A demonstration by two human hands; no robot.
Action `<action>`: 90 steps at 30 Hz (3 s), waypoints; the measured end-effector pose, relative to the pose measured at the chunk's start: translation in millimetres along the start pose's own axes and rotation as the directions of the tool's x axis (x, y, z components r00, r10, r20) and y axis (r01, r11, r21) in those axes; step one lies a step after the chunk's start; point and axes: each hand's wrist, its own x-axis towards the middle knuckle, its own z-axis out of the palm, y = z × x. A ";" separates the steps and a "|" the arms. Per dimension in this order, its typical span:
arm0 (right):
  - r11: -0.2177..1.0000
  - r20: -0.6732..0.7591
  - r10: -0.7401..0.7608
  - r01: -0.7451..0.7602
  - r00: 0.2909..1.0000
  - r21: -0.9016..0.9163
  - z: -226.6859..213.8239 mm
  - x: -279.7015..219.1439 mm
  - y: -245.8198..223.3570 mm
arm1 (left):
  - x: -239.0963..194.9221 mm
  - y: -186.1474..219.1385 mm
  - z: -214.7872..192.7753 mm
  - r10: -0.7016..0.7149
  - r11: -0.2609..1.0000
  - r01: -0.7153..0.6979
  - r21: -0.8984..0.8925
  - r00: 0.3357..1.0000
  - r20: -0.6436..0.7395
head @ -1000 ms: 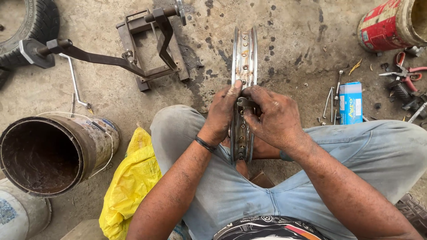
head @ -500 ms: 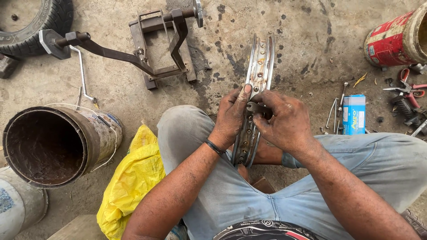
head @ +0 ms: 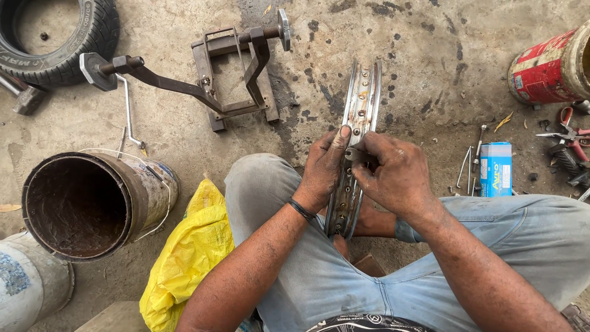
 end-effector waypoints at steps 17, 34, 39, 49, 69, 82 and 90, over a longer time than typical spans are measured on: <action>0.999 -0.021 -0.048 0.048 0.999 0.001 3.1 4.7 3.0 | 2.6 8.5 2.2 0.080 0.983 -0.069 0.173 0.995 -0.055; 0.632 -0.152 0.162 0.016 0.975 0.774 90.7 -16.5 54.1 | -41.8 45.7 10.7 0.559 0.226 -0.437 0.871 0.790 0.251; 0.637 -0.244 0.116 0.116 0.963 0.762 93.8 -11.9 47.2 | -39.8 44.7 10.6 0.474 0.138 -0.349 0.927 0.845 0.248; 0.782 -0.219 0.119 0.045 0.969 0.622 89.0 -2.8 43.2 | -37.6 50.0 9.6 0.569 0.115 -0.446 0.888 0.762 0.309; 0.785 -0.317 0.137 0.092 0.939 0.613 81.6 -9.8 34.5 | -19.0 38.7 11.9 0.272 0.749 -0.113 0.653 0.951 -0.148; 0.886 -0.312 0.018 0.130 0.950 0.446 93.8 -6.4 38.1 | -6.5 22.6 -8.0 0.203 0.858 -0.091 0.506 0.964 -0.171; 0.874 -0.228 0.079 0.042 0.970 0.483 82.7 -5.6 34.1 | -7.1 23.2 -5.6 0.222 0.778 -0.079 0.623 0.963 -0.156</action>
